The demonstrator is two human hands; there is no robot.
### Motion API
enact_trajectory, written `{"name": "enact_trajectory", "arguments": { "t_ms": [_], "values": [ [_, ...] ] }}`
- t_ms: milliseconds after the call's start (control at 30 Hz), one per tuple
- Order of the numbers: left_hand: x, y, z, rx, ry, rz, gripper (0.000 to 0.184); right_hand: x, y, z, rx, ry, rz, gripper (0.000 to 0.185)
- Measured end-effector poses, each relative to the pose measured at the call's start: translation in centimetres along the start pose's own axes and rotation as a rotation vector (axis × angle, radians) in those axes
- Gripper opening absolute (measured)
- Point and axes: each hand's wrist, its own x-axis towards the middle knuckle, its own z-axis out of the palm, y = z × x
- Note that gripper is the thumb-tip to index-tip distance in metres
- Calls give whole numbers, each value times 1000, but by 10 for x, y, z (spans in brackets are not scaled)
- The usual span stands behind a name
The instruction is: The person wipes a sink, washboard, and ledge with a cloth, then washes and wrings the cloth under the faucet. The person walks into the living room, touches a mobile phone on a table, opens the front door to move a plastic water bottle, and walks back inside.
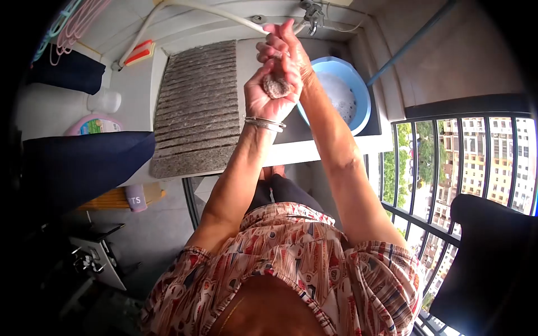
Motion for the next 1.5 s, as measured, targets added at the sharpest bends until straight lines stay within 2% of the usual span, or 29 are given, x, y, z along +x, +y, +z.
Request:
{"name": "enact_trajectory", "arguments": {
  "t_ms": [33, 67, 133, 267, 333, 433, 567, 733, 800, 833, 867, 900, 933, 967, 1000, 1033, 1067, 1100, 1133, 1167, 1200, 1233, 1267, 1300, 1333, 1367, 1400, 1433, 1500],
  "values": [
    [-1, 7, -4, 39, 27, -24, 18, 2, 2, 8, -152, 91, -41, 46],
    [-2, 11, -4, 75, 53, -54, 16, 6, 4, 5, -149, 92, -37, 46],
    [-5, 19, -3, 242, 198, -40, 15, 13, 0, -1, -342, 172, 139, 45],
    [-9, 31, -3, 553, 409, 36, 10, 23, 12, 1, -573, 325, 241, 33],
    [-12, 30, 0, 735, 473, 120, 10, 24, 14, 2, -583, 259, 249, 31],
    [-10, 42, -19, 875, 525, 132, 11, 28, 25, 4, -849, 368, 200, 28],
    [-15, 44, -33, 1075, 662, 267, 25, 29, 36, -12, -943, 372, 258, 28],
    [-11, 52, -61, 1286, 792, 411, 12, 31, 48, -20, -1338, 346, 243, 32],
    [-12, 51, -61, 1801, 888, 588, 20, 28, 52, -20, -1453, 310, 212, 33],
    [-13, 44, -63, 1971, 981, 616, 31, 24, 55, -21, -1561, 359, 165, 31],
    [-13, 45, -72, 2033, 895, 689, 32, 21, 57, -24, -1670, 396, 121, 29],
    [-10, 52, -80, 2249, 723, 573, 39, 22, 58, -51, -1842, 252, -136, 27],
    [-3, 54, -111, 2508, 783, 954, 42, 18, 58, -53, -1767, 243, -135, 26],
    [-5, 49, -99, 2263, 1053, 641, 57, 15, 59, -54, -1692, 235, -135, 25],
    [-3, 47, -90, 2235, 1171, 546, 53, 11, 58, -56, -1617, 227, -134, 25],
    [-2, 51, -88, 2297, 1063, 544, 52, 14, 44, -60, -1513, 162, 78, 29],
    [-7, 53, -69, 1962, 1107, 364, 51, 16, 43, -36, -1411, 300, 287, 36],
    [-16, 49, -48, 2115, 1036, 461, 46, 16, 29, -31, -1427, 288, 298, 43],
    [-19, 43, -44, 2117, 1035, 742, 42, 17, 14, -26, -1442, 276, 310, 54],
    [-35, 36, -25, 1733, 1109, 637, 42, 12, 8, -5, -1364, 284, 307, 58],
    [-44, 27, -12, 1916, 1264, 762, 43, 19, -2, -12, -1195, 339, 254, 57],
    [-51, 27, -21, 2118, 1219, 1125, 38, 25, -10, -43, -1106, 337, 213, 58],
    [-59, 27, -31, 2300, 1148, 1502, 33, 25, -10, -75, -1380, 219, 229, 47],
    [-79, 25, -29, 2351, 995, 1544, 28, 16, -6, -97, -2017, -100, 184, 36],
    [-104, 24, -30, 2401, 835, 1583, 25, 10, -5, -118, -2550, -457, -19, 26],
    [-139, 21, -37, 2304, 571, 1810, 27, -2, 3, -119, -2677, -608, -146, 17],
    [-181, 10, -43, 2195, 533, 1680, 29, -7, 16, -104, -2527, -568, -76, 14],
    [-229, 6, -48, 2316, 529, 1688, 28, -15, 29, -87, -2519, -602, -65, 14],
    [-366, -21, -63, 2010, 997, 1184, 13, -35, 53, -72, -2324, -341, 116, 13]
  ]
}}
